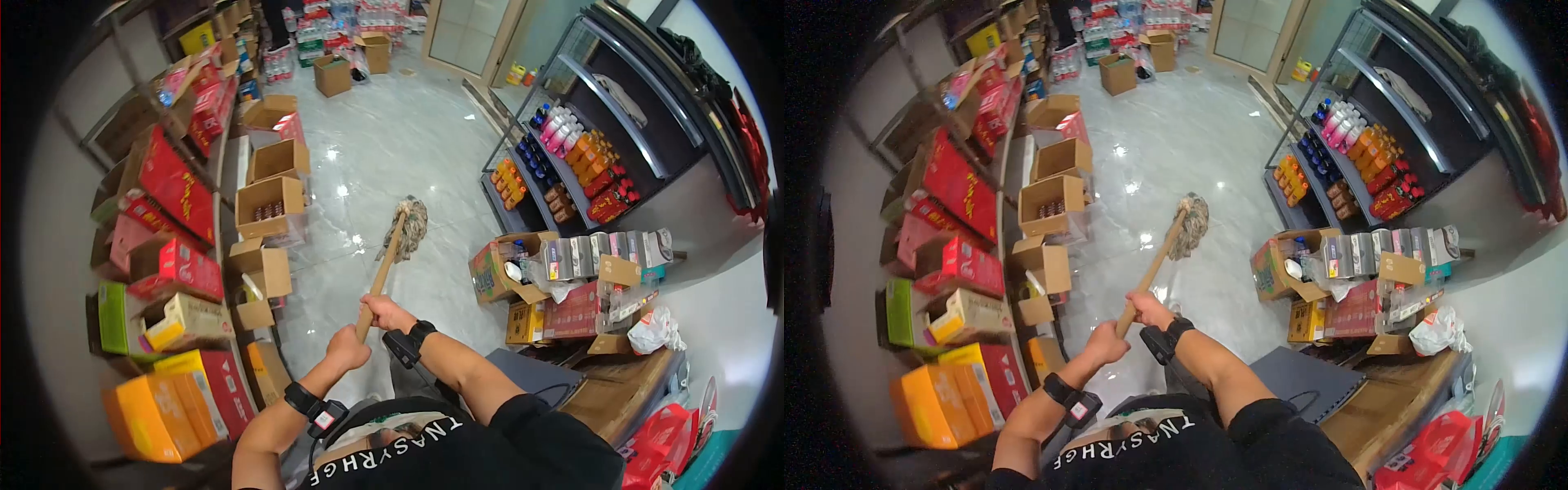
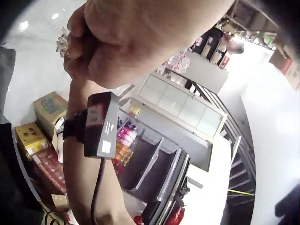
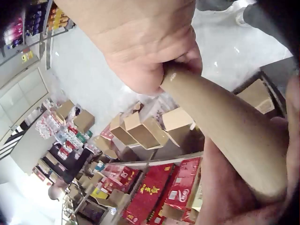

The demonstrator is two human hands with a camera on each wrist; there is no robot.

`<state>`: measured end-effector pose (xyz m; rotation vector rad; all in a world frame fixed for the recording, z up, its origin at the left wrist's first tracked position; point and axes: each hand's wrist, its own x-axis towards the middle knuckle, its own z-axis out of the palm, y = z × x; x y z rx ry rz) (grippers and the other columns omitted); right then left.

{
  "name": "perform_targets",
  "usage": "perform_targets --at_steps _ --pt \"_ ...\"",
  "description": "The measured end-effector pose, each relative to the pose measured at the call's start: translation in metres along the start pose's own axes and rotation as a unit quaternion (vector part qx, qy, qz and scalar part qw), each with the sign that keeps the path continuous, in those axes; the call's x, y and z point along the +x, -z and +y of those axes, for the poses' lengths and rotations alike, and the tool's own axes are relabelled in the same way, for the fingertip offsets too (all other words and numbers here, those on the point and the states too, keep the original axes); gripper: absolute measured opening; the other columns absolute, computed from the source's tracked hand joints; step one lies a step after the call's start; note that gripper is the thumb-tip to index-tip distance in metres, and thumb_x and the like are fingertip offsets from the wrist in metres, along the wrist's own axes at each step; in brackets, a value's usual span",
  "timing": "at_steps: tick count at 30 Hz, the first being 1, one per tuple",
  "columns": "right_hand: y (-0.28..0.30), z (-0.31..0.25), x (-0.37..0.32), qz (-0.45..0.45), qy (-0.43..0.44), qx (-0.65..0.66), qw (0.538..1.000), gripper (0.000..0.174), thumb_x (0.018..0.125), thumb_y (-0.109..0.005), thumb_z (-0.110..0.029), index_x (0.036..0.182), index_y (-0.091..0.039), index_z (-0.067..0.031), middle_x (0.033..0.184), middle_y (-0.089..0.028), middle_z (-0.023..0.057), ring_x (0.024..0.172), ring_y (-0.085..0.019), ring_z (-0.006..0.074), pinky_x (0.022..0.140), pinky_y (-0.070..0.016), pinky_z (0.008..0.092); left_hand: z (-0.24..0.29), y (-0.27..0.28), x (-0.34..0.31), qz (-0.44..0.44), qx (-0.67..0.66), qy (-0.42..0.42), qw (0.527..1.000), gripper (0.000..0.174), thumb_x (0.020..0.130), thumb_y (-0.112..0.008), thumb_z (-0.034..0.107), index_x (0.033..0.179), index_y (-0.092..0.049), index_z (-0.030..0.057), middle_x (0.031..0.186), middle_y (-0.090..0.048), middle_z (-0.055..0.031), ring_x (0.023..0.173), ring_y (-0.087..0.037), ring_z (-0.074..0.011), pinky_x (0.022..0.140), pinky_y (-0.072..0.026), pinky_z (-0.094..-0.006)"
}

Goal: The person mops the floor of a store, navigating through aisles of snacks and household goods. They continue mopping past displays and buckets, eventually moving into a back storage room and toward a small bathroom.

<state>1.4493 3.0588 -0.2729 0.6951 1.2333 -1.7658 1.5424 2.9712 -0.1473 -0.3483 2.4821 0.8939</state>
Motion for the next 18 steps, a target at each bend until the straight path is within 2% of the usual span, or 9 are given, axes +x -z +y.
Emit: perform_targets --at_steps 1,3,4,5,6,8,12,14,18 --pt "-0.002 -0.019 0.014 -0.006 0.007 0.005 1.000 0.009 0.072 -0.049 -0.014 0.074 -0.043 -0.0077 0.058 -0.046 0.0029 0.048 -0.046 0.0152 0.042 -0.0408 0.0307 0.006 0.011 0.021 0.005 -0.008 -0.011 1.000 0.032 0.054 -0.053 0.011 0.082 -0.049 -0.0045 0.074 -0.054 -0.0213 0.076 -0.052 -0.0340 0.066 -0.0413 -0.0354" --pt "-0.005 -0.064 0.035 -0.033 0.016 0.027 0.999 0.008 0.072 -0.048 -0.014 0.074 -0.044 -0.0073 0.059 -0.047 0.0017 0.051 -0.048 0.0137 0.045 -0.0424 0.0291 -0.001 0.025 0.076 -0.021 -0.053 0.009 0.998 0.034 0.054 -0.055 0.010 0.084 -0.049 -0.0052 0.069 -0.054 -0.0188 0.069 -0.054 -0.0295 0.059 -0.0427 -0.0339" --pt "-0.005 -0.082 0.051 -0.052 0.019 0.028 0.998 0.008 0.072 -0.048 -0.014 0.074 -0.044 -0.0076 0.059 -0.046 0.0015 0.051 -0.047 0.0137 0.045 -0.0421 0.0289 0.020 0.044 0.095 -0.031 -0.073 0.016 0.997 0.036 0.054 -0.056 0.009 0.085 -0.048 -0.0055 0.067 -0.054 -0.0175 0.065 -0.055 -0.0272 0.056 -0.0434 -0.0332" --pt "-0.005 -0.110 0.067 -0.074 0.028 0.026 0.996 0.007 0.072 -0.048 -0.014 0.074 -0.043 -0.0079 0.059 -0.046 0.0013 0.051 -0.047 0.0136 0.045 -0.0419 0.0287 0.048 0.067 0.109 -0.079 -0.138 0.078 0.984 0.036 0.056 -0.059 0.006 0.088 -0.047 -0.0059 0.061 -0.051 -0.0108 0.051 -0.052 -0.0171 0.042 -0.0408 -0.0277" --pt "-0.006 -0.133 0.081 -0.092 0.033 0.028 0.995 0.007 0.072 -0.048 -0.014 0.074 -0.043 -0.0082 0.059 -0.045 0.0011 0.051 -0.047 0.0136 0.045 -0.0416 0.0284 0.062 0.079 0.135 -0.084 -0.172 0.079 0.978 0.035 0.058 -0.059 0.005 0.089 -0.047 -0.0060 0.060 -0.050 -0.0093 0.048 -0.049 -0.0150 0.039 -0.0388 -0.0261" --pt "-0.008 -0.181 0.101 -0.060 0.024 0.050 0.997 0.008 0.071 -0.048 -0.014 0.073 -0.043 -0.0088 0.058 -0.044 0.0010 0.051 -0.046 0.0133 0.045 -0.0404 0.0278 0.079 0.101 0.176 -0.102 -0.236 0.095 0.962 0.034 0.061 -0.058 0.003 0.092 -0.046 -0.0061 0.058 -0.048 -0.0063 0.043 -0.045 -0.0108 0.034 -0.0350 -0.0230" --pt "0.000 -0.265 0.136 -0.058 0.019 0.059 0.996 0.009 0.069 -0.048 -0.016 0.073 -0.043 -0.0090 0.058 -0.045 0.0019 0.050 -0.046 0.0140 0.044 -0.0395 0.0277 0.129 0.143 0.252 -0.125 -0.202 0.071 0.969 0.039 0.062 -0.058 0.004 0.097 -0.043 -0.0070 0.057 -0.048 -0.0059 0.042 -0.044 -0.0113 0.033 -0.0342 -0.0233" --pt "0.000 -0.306 0.144 -0.065 0.022 0.057 0.996 0.009 0.070 -0.048 -0.016 0.073 -0.043 -0.0089 0.058 -0.045 0.0022 0.048 -0.045 0.0145 0.043 -0.0390 0.0273 0.147 0.159 0.289 -0.134 -0.199 0.087 0.967 0.040 0.062 -0.058 0.004 0.097 -0.043 -0.0074 0.057 -0.048 -0.0059 0.041 -0.044 -0.0109 0.032 -0.0331 -0.0231" --pt "0.006 -0.372 0.198 -0.020 0.018 0.075 0.997 0.010 0.071 -0.048 -0.018 0.073 -0.044 -0.0086 0.057 -0.046 0.0037 0.045 -0.043 0.0151 0.039 -0.0339 0.0274 0.173 0.184 0.372 -0.164 -0.196 0.083 0.963 0.043 0.061 -0.058 0.004 0.100 -0.042 -0.0064 0.055 -0.048 -0.0055 0.039 -0.042 -0.0113 0.031 -0.0315 -0.0230"
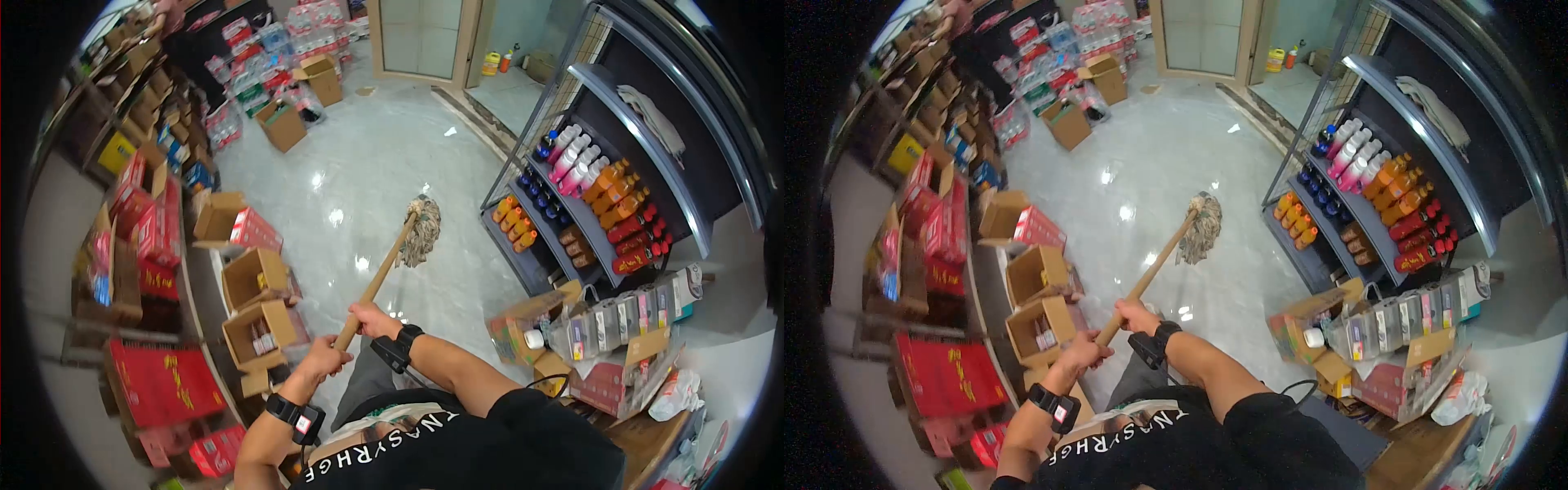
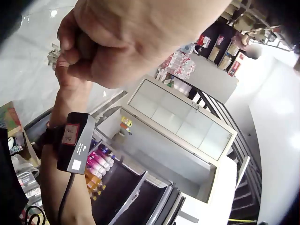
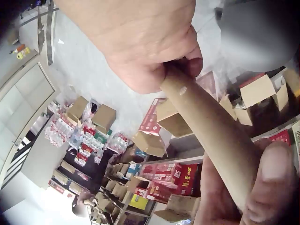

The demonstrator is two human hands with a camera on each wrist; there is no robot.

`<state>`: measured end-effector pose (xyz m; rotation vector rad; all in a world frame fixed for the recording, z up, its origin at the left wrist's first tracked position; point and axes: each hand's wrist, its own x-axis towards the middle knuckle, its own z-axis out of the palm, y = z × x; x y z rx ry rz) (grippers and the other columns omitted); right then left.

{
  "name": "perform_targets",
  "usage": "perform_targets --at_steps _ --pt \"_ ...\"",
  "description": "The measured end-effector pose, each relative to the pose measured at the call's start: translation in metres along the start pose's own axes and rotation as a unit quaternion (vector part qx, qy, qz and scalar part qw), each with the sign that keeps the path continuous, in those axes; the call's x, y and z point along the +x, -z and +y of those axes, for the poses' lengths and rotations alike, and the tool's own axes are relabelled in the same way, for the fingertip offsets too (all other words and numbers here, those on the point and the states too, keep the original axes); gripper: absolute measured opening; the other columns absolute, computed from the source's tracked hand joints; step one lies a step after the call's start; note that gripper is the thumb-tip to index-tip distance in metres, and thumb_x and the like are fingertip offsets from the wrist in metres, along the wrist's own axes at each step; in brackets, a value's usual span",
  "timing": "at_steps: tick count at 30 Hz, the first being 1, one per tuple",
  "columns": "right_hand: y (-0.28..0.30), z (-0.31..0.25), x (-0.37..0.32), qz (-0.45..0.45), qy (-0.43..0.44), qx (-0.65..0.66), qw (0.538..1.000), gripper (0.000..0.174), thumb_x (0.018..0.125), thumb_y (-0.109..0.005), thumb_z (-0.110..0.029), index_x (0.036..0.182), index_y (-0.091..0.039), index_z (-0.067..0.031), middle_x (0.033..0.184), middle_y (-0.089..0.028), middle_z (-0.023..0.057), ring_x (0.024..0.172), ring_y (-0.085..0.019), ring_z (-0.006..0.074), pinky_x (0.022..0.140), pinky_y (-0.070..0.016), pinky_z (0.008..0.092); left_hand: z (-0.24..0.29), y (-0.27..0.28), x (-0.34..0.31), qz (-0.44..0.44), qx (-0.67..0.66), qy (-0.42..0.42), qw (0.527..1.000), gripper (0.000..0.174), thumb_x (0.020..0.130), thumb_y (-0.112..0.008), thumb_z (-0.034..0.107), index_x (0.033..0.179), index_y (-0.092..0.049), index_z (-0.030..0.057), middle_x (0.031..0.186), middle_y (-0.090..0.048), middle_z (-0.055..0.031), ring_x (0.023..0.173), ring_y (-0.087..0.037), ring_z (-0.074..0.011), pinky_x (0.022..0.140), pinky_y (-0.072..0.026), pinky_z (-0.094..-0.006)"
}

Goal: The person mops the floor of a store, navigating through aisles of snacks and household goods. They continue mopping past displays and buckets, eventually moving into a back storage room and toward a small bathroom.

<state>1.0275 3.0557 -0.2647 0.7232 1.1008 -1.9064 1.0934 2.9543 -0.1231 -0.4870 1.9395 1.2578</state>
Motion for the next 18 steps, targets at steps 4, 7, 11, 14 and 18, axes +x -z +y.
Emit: perform_targets --at_steps 4,7,11,14,18 --pt "0.017 -0.085 0.058 0.019 0.054 0.049 0.997 0.010 0.071 -0.048 -0.018 0.073 -0.045 -0.0082 0.059 -0.047 0.0036 0.047 -0.045 0.0156 0.040 -0.0346 0.0284 0.068 0.024 0.081 -0.026 0.056 -0.021 0.998 0.042 0.060 -0.058 0.005 0.098 -0.044 -0.0051 0.053 -0.047 -0.0055 0.038 -0.042 -0.0110 0.031 -0.0310 -0.0229" --pt "0.021 -0.167 0.092 0.086 0.062 0.106 0.989 0.012 0.068 -0.049 -0.016 0.073 -0.043 -0.0066 0.059 -0.044 0.0037 0.047 -0.043 0.0152 0.038 -0.0331 0.0292 0.137 0.048 0.146 -0.064 0.106 -0.044 0.991 0.038 0.059 -0.058 0.006 0.093 -0.045 -0.0055 0.052 -0.048 -0.0064 0.038 -0.042 -0.0110 0.030 -0.0305 -0.0231" --pt "0.035 -0.262 0.108 0.140 0.098 0.121 0.978 0.013 0.067 -0.051 -0.016 0.070 -0.044 -0.0050 0.058 -0.044 0.0040 0.047 -0.044 0.0158 0.039 -0.0344 0.0288 0.250 0.061 0.189 -0.096 0.201 -0.029 0.975 0.029 0.059 -0.058 0.007 0.083 -0.046 -0.0058 0.052 -0.048 -0.0085 0.037 -0.043 -0.0120 0.030 -0.0301 -0.0232" --pt "0.049 -0.313 0.126 0.119 0.117 0.172 0.971 0.016 0.067 -0.053 -0.019 0.069 -0.045 -0.0060 0.057 -0.044 0.0038 0.047 -0.042 0.0151 0.039 -0.0337 0.0290 0.301 0.067 0.226 -0.123 0.244 -0.049 0.961 0.026 0.059 -0.057 0.007 0.078 -0.046 -0.0054 0.051 -0.048 -0.0095 0.036 -0.043 -0.0131 0.030 -0.0302 -0.0238" --pt "0.066 -0.374 0.175 0.089 0.124 0.142 0.978 0.017 0.068 -0.053 -0.022 0.070 -0.045 -0.0083 0.057 -0.044 0.0032 0.046 -0.041 0.0143 0.040 -0.0336 0.0276 0.351 0.096 0.282 -0.138 0.268 -0.062 0.951 0.030 0.058 -0.057 0.007 0.081 -0.046 -0.0075 0.055 -0.049 -0.0098 0.040 -0.045 -0.0138 0.031 -0.0317 -0.0242"
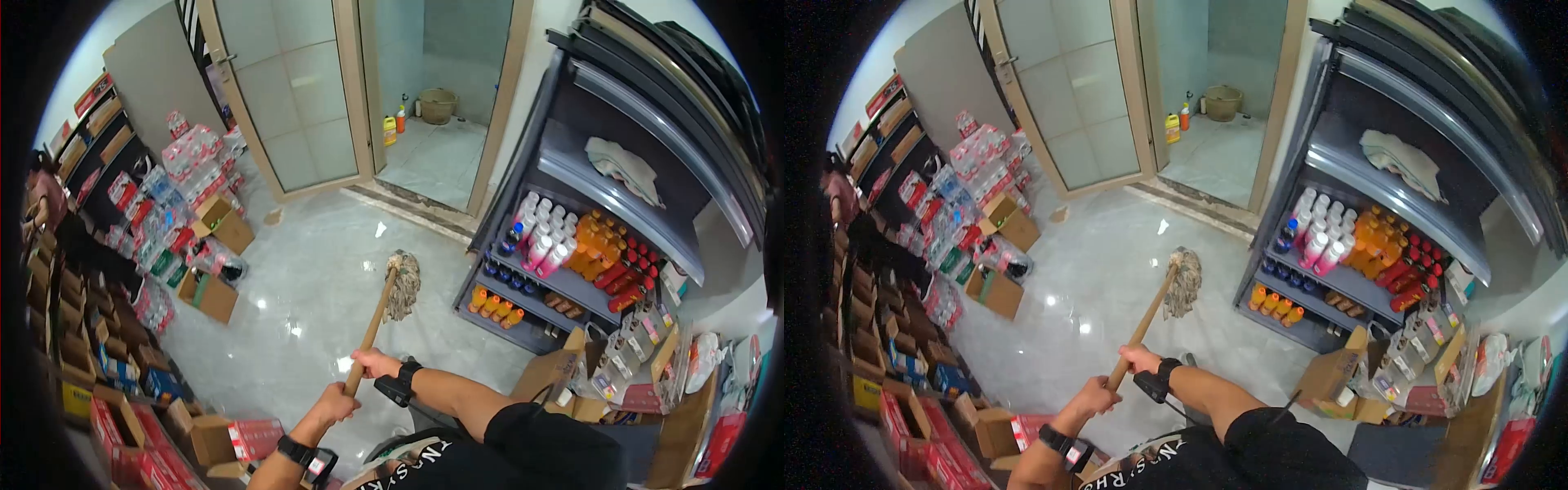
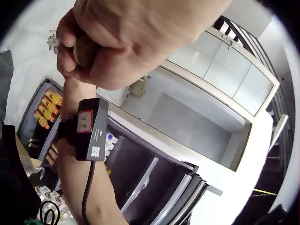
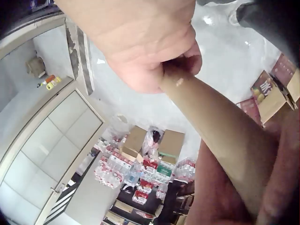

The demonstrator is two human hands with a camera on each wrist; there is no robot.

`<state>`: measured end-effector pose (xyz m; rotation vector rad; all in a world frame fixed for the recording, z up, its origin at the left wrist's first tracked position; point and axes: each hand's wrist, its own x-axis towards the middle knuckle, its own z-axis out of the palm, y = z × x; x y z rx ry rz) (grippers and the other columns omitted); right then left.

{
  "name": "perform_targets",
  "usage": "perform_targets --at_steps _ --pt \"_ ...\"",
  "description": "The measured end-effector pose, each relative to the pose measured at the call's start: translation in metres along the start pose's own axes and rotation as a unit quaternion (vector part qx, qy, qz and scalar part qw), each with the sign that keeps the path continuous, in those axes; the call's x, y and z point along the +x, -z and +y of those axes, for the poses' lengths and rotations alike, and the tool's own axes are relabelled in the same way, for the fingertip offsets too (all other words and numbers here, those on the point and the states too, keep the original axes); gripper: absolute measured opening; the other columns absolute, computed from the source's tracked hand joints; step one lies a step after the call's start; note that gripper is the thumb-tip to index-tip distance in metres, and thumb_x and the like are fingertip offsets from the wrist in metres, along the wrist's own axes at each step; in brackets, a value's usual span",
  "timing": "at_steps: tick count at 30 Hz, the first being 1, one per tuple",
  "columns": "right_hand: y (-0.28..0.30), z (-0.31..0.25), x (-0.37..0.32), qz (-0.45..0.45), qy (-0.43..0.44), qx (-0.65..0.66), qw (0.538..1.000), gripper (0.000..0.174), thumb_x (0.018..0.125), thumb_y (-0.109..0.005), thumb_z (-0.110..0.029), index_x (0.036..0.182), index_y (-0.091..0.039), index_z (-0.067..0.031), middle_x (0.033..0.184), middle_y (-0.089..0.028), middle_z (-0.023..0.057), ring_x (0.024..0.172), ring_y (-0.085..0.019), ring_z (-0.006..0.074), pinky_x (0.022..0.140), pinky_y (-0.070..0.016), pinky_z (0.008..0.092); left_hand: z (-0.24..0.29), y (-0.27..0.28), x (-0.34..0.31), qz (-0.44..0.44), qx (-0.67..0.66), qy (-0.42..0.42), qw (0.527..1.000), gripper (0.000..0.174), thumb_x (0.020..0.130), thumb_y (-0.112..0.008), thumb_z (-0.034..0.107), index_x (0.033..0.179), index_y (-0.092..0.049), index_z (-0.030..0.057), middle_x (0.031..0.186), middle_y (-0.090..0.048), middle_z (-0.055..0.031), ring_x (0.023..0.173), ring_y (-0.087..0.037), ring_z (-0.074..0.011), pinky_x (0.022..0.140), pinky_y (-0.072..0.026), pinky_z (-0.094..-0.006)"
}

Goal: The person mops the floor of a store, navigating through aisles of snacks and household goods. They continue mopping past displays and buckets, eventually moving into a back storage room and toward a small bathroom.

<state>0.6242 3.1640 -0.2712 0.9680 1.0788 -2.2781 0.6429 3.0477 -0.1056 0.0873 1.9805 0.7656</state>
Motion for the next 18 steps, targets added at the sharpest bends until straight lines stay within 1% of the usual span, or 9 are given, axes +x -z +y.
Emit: perform_targets --at_steps 4,5,6,9,11,12,14,15,18 --pt "-0.014 -0.041 0.098 -0.011 -0.003 -0.003 1.000 0.013 0.070 -0.052 -0.021 0.071 -0.045 -0.0102 0.058 -0.046 0.0017 0.046 -0.043 0.0138 0.039 -0.0359 0.0264 0.014 0.078 0.022 0.016 0.058 -0.003 0.998 0.040 0.058 -0.058 0.008 0.092 -0.045 -0.0079 0.061 -0.051 -0.0106 0.049 -0.049 -0.0153 0.041 -0.0387 -0.0267" --pt "-0.004 -0.029 0.160 -0.133 0.073 -0.018 0.988 0.013 0.069 -0.051 -0.021 0.068 -0.044 -0.0107 0.056 -0.044 0.0017 0.044 -0.041 0.0132 0.038 -0.0340 0.0266 -0.002 0.100 0.029 0.039 0.059 -0.029 0.997 0.041 0.058 -0.058 0.008 0.093 -0.045 -0.0075 0.064 -0.052 -0.0110 0.054 -0.050 -0.0161 0.047 -0.0400 -0.0269" --pt "-0.014 -0.049 0.171 -0.058 0.087 -0.059 0.993 0.010 0.070 -0.048 -0.019 0.069 -0.045 -0.0095 0.056 -0.044 0.0031 0.048 -0.043 0.0135 0.040 -0.0362 0.0276 -0.007 0.121 0.039 0.062 0.063 -0.058 0.994 0.042 0.058 -0.058 0.009 0.095 -0.045 -0.0070 0.067 -0.053 -0.0114 0.060 -0.051 -0.0169 0.054 -0.0413 -0.0271" --pt "-0.009 -0.086 0.220 -0.059 0.211 -0.294 0.930 0.012 0.070 -0.047 -0.018 0.072 -0.046 -0.0063 0.059 -0.047 0.0055 0.052 -0.048 0.0157 0.045 -0.0395 0.0295 0.065 0.178 0.004 0.030 0.116 -0.019 0.993 0.045 0.059 -0.059 0.006 0.100 -0.044 -0.0046 0.076 -0.054 -0.0073 0.066 -0.049 -0.0140 0.060 -0.0396 -0.0240" --pt "-0.006 -0.136 0.214 -0.043 0.130 -0.363 0.922 0.014 0.070 -0.046 -0.017 0.075 -0.046 -0.0046 0.062 -0.049 0.0067 0.055 -0.050 0.0171 0.047 -0.0409 0.0303 0.095 0.216 -0.011 0.014 0.116 -0.048 0.992 0.045 0.061 -0.058 0.002 0.103 -0.043 -0.0029 0.079 -0.053 -0.0035 0.066 -0.048 -0.0097 0.057 -0.0388 -0.0209" --pt "-0.007 -0.141 0.230 -0.076 0.096 -0.285 0.951 0.015 0.070 -0.046 -0.017 0.076 -0.045 -0.0041 0.064 -0.050 0.0070 0.057 -0.050 0.0179 0.050 -0.0411 0.0303 0.116 0.231 -0.021 0.017 0.084 -0.063 0.994 0.045 0.062 -0.059 0.003 0.104 -0.043 -0.0028 0.077 -0.053 -0.0024 0.067 -0.048 -0.0090 0.057 -0.0384 -0.0204" --pt "-0.014 -0.151 0.264 -0.136 -0.020 -0.055 0.989 0.017 0.070 -0.047 -0.017 0.079 -0.044 -0.0040 0.072 -0.050 0.0076 0.065 -0.050 0.0203 0.057 -0.0415 0.0316 0.169 0.258 -0.037 0.030 0.049 0.072 0.996 0.039 0.061 -0.062 0.004 0.097 -0.047 -0.0011 0.074 -0.052 0.0003 0.066 -0.047 -0.0071 0.057 -0.0379 -0.0190" --pt "-0.023 -0.164 0.268 -0.143 -0.106 0.093 0.980 0.018 0.070 -0.047 -0.017 0.081 -0.043 -0.0044 0.077 -0.050 0.0078 0.070 -0.050 0.0218 0.062 -0.0416 0.0328 0.146 0.280 -0.035 0.035 0.022 0.025 0.999 0.045 0.062 -0.059 0.002 0.103 -0.042 -0.0021 0.079 -0.053 -0.0032 0.070 -0.049 -0.0119 0.060 -0.0397 -0.0230" --pt "-0.066 -0.226 0.233 -0.004 -0.283 0.151 0.947 0.017 0.065 -0.051 -0.015 0.079 -0.043 -0.0081 0.080 -0.049 0.0068 0.074 -0.050 0.0230 0.067 -0.0421 0.0367 0.122 0.346 -0.030 -0.030 -0.044 -0.024 0.998 0.054 0.062 -0.059 0.000 0.110 -0.036 -0.0045 0.088 -0.052 -0.0070 0.077 -0.050 -0.0147 0.063 -0.0415 -0.0261"
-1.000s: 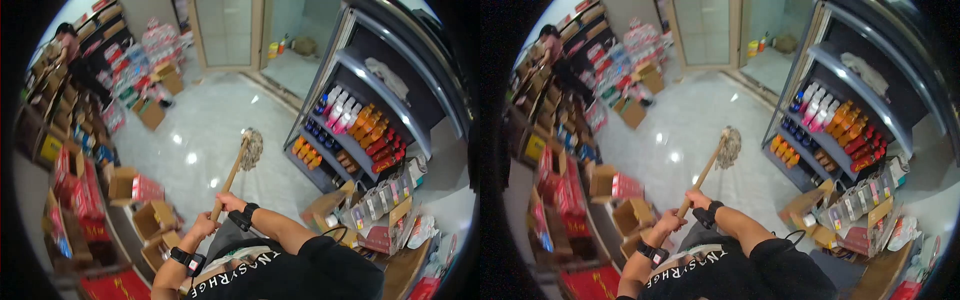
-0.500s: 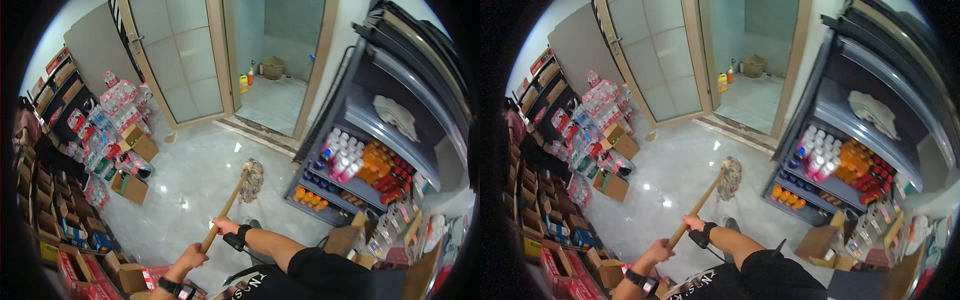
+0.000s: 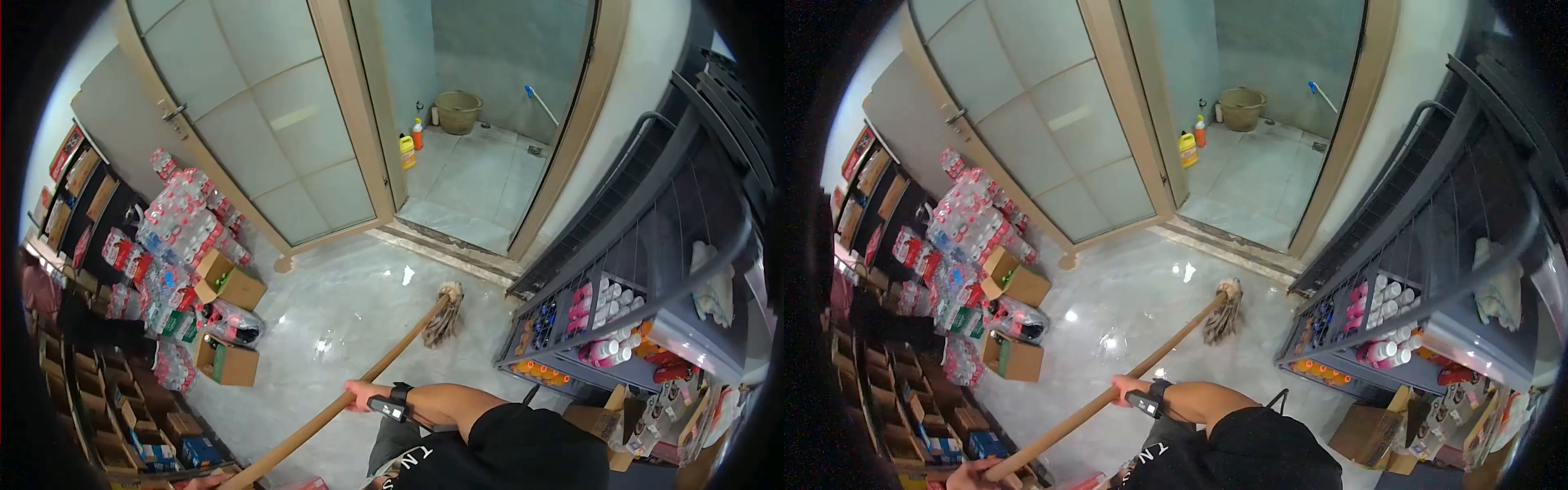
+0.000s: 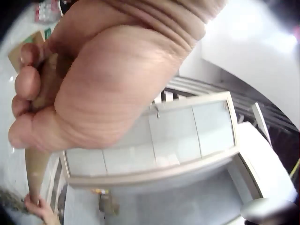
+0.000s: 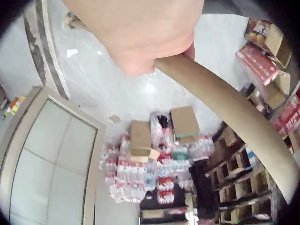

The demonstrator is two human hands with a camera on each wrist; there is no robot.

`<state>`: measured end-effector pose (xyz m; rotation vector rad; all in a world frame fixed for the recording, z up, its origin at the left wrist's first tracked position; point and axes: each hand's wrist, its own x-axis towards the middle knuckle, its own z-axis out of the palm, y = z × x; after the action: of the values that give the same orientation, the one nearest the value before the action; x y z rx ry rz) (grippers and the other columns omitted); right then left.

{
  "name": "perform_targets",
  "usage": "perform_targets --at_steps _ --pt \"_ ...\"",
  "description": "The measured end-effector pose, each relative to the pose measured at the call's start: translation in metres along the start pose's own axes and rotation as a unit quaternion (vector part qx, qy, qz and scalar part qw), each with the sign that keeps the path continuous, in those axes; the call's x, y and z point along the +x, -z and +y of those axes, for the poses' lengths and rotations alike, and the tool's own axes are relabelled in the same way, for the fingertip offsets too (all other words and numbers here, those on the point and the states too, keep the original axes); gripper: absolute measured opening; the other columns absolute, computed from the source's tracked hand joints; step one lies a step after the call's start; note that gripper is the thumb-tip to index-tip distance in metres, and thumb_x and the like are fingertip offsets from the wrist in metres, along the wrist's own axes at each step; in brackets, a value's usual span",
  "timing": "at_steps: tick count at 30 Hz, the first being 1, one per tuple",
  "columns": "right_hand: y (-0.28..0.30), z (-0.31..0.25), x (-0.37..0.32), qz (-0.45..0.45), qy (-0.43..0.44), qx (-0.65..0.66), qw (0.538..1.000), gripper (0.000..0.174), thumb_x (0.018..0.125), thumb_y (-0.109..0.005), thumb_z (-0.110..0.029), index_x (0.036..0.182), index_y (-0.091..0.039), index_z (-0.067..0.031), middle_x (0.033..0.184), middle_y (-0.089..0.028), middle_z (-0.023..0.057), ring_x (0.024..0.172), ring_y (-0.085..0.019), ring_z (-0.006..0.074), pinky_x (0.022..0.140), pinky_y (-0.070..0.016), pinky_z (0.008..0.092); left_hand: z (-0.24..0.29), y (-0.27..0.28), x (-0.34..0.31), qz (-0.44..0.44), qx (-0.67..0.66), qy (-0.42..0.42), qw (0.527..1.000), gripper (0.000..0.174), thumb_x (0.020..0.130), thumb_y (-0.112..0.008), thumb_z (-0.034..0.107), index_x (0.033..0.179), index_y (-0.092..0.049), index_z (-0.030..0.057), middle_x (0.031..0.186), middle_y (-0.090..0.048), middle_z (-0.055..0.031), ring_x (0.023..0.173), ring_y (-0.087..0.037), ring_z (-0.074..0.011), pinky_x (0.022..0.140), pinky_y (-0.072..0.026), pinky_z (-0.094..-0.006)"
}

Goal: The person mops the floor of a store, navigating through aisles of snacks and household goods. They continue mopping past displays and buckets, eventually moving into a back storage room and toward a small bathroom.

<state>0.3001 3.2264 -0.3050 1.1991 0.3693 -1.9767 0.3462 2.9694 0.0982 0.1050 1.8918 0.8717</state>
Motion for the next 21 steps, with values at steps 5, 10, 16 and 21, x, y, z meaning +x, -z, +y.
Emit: perform_targets --at_steps 5,10,16,21 --pt "-0.041 -0.068 -0.067 -0.018 0.074 0.020 0.997 0.023 0.060 -0.055 -0.015 0.078 -0.042 -0.0081 0.074 -0.048 0.0068 0.068 -0.051 0.0217 0.063 -0.0446 0.0355 0.012 0.059 0.048 0.058 0.002 0.073 0.996 0.051 0.060 -0.059 -0.001 0.108 -0.041 -0.0016 0.090 -0.052 -0.0073 0.078 -0.048 -0.0125 0.064 -0.0403 -0.0252" --pt "-0.033 -0.201 -0.095 -0.012 0.320 -0.007 0.947 0.019 0.061 -0.055 -0.015 0.076 -0.043 -0.0091 0.071 -0.048 0.0053 0.064 -0.050 0.0184 0.057 -0.0440 0.0329 0.006 0.123 0.198 -0.048 -0.005 0.035 0.998 0.025 0.056 -0.067 0.003 0.076 -0.052 0.0034 0.066 -0.051 0.0024 0.060 -0.046 -0.0057 0.056 -0.0382 -0.0194" --pt "-0.030 -0.326 -0.205 0.054 0.379 0.127 0.915 0.014 0.070 -0.051 -0.020 0.080 -0.045 -0.0112 0.076 -0.050 0.0036 0.069 -0.050 0.0162 0.061 -0.0415 0.0320 0.144 0.090 0.372 -0.116 0.087 -0.092 0.985 0.034 0.062 -0.060 0.005 0.094 -0.049 0.0028 0.055 -0.045 0.0014 0.045 -0.040 -0.0066 0.042 -0.0338 -0.0209" --pt "0.002 -0.399 -0.218 0.033 0.382 0.056 0.922 0.019 0.075 -0.047 -0.030 0.081 -0.046 -0.0120 0.079 -0.053 0.0034 0.075 -0.050 0.0156 0.066 -0.0399 0.0305 0.282 0.030 0.496 -0.121 0.119 -0.167 0.971 0.041 0.062 -0.062 0.013 0.099 -0.046 0.0014 0.056 -0.045 -0.0005 0.044 -0.040 -0.0076 0.039 -0.0329 -0.0209"
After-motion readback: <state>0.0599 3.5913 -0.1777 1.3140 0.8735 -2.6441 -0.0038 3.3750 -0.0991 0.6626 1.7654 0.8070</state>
